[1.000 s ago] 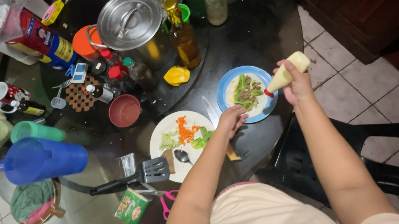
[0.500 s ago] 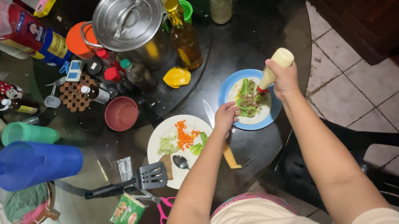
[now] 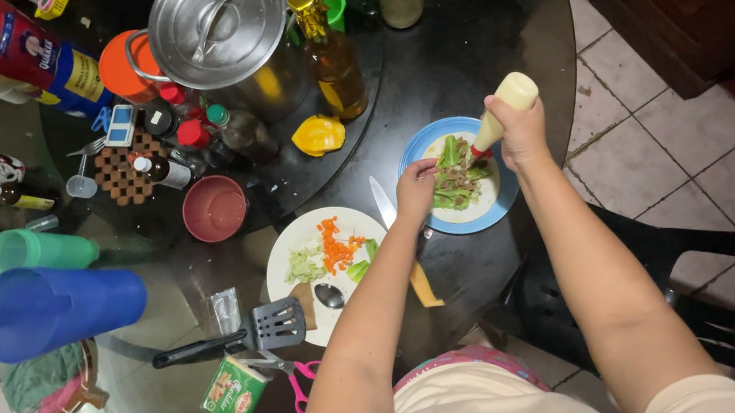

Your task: Assembling a taco by adding various chopped ingredients and sauce onto a tortilla.

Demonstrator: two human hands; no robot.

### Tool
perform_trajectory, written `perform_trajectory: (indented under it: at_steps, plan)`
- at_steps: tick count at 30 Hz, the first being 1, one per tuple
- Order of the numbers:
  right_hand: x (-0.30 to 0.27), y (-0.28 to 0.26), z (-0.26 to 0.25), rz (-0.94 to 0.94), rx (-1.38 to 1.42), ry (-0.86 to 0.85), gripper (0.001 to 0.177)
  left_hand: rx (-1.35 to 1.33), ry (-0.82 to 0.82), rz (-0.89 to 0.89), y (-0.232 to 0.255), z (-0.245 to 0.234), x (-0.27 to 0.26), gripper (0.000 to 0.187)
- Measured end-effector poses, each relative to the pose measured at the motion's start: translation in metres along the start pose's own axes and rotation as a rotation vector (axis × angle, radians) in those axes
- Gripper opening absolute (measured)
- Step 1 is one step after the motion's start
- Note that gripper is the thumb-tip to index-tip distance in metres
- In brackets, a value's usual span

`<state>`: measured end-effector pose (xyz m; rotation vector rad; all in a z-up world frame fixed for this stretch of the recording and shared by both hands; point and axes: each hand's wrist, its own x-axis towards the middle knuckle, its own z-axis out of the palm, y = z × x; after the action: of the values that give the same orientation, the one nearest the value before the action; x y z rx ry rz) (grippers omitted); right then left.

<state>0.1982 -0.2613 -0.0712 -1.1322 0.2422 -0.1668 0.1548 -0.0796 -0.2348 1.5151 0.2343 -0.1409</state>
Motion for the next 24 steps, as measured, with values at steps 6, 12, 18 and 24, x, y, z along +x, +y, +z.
perform_trajectory:
  at_steps: [6,12,18,24]
  plan:
    - [0.009,0.007,-0.006,-0.061,-0.079,-0.011,0.029,-0.019,0.010,0.032,-0.010,-0.001,0.003,0.036]
    - [0.021,0.003,0.000,-0.074,-0.175,-0.032,0.032,-0.060,0.040,-0.042,0.010,-0.007,-0.002,0.035]
    - [0.029,0.018,0.004,-0.117,-0.193,-0.081,0.032,-0.090,0.047,-0.007,-0.010,-0.013,0.008,0.035]
    - [0.027,0.024,0.024,-0.056,-0.232,-0.082,0.036,-0.104,0.062,-0.082,0.007,-0.020,-0.002,0.037]
